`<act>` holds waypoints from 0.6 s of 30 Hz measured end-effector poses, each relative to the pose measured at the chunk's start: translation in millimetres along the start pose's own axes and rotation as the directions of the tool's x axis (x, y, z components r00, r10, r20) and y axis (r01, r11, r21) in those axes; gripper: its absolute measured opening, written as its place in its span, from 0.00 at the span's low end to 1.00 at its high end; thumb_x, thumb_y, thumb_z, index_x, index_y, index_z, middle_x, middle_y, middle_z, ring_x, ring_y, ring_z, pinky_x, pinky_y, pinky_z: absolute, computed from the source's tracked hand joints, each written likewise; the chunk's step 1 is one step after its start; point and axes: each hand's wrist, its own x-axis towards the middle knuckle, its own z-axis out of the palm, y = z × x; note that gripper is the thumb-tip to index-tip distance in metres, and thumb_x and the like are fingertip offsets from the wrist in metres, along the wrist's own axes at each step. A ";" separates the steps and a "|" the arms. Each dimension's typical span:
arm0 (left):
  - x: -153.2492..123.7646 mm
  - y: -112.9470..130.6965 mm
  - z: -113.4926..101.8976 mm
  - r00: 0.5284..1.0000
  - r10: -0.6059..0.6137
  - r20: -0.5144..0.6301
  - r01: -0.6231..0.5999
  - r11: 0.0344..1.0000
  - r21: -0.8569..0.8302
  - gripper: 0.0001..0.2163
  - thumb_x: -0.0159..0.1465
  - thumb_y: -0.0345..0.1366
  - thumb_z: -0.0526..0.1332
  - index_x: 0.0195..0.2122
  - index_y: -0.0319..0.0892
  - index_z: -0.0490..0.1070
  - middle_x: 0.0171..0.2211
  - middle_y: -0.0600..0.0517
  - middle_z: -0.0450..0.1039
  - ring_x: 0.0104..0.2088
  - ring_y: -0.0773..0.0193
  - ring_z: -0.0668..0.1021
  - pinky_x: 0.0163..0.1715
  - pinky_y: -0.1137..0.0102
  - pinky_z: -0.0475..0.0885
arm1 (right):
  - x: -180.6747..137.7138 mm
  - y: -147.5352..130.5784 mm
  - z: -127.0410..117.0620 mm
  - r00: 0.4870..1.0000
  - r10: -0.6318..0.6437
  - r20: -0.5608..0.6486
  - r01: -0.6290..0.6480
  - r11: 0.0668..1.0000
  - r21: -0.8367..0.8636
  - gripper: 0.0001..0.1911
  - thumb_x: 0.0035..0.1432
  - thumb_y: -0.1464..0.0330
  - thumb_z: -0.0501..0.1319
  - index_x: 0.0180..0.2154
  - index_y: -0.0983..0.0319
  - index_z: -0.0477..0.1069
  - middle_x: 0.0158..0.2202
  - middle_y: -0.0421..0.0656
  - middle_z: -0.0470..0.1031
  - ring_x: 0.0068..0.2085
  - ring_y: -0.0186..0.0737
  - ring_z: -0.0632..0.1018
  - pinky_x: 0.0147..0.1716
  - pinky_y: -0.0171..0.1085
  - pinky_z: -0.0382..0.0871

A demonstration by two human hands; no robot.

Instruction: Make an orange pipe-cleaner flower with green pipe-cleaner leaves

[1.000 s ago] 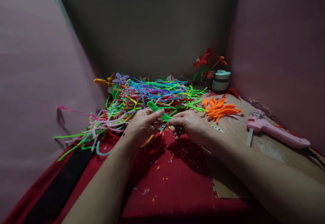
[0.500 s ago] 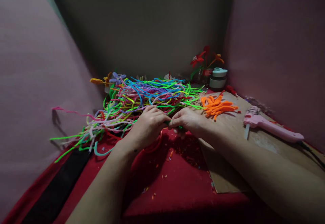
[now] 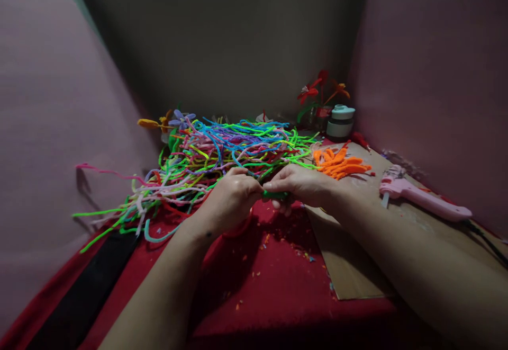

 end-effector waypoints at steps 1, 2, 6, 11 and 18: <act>-0.3 -0.4 -0.7 1.000 -0.017 -0.019 0.017 1.000 -0.018 0.11 0.58 0.30 0.55 0.22 0.44 0.74 0.21 0.54 0.74 0.23 0.67 0.71 0.48 0.64 0.62 | 0.1 0.4 -1.2 1.000 -0.017 0.008 0.016 0.999 0.027 0.16 0.52 0.60 0.61 0.23 0.67 0.71 0.19 0.43 0.73 0.16 0.30 0.70 0.15 0.31 0.66; -0.6 -0.9 -1.2 0.999 -0.033 -0.039 0.032 0.999 -0.036 0.10 0.58 0.30 0.56 0.22 0.44 0.74 0.21 0.54 0.74 0.24 0.67 0.71 0.47 0.64 0.62 | 0.2 0.7 -2.3 0.999 -0.031 0.010 0.030 0.998 0.047 0.18 0.53 0.58 0.59 0.24 0.67 0.71 0.20 0.44 0.73 0.16 0.31 0.71 0.16 0.32 0.67; -1.3 -2.4 -2.4 0.993 -0.071 -0.094 0.064 0.995 -0.078 0.08 0.57 0.31 0.57 0.24 0.44 0.74 0.24 0.52 0.75 0.29 0.64 0.72 0.45 0.65 0.63 | 0.7 1.0 -3.6 0.998 -0.057 -0.021 0.057 0.998 0.029 0.22 0.55 0.53 0.56 0.25 0.67 0.71 0.20 0.44 0.74 0.17 0.31 0.71 0.17 0.32 0.67; -0.2 -1.8 -3.7 0.991 -0.081 -0.109 0.079 0.997 -0.021 0.09 0.58 0.32 0.57 0.23 0.43 0.74 0.21 0.52 0.74 0.28 0.63 0.71 0.41 0.66 0.64 | 0.0 -1.2 -0.4 0.996 -0.074 -0.040 0.073 0.997 -0.016 0.11 0.49 0.65 0.63 0.22 0.66 0.71 0.17 0.40 0.71 0.17 0.30 0.70 0.18 0.31 0.65; -0.3 -4.6 0.1 0.995 -0.029 -0.100 0.033 0.998 0.046 0.10 0.59 0.31 0.56 0.23 0.43 0.73 0.21 0.52 0.73 0.26 0.65 0.70 0.41 0.66 0.63 | 3.6 0.1 8.1 0.976 -0.125 -0.180 0.106 0.988 -0.112 0.09 0.49 0.71 0.60 0.19 0.65 0.70 0.13 0.38 0.68 0.15 0.28 0.68 0.16 0.29 0.61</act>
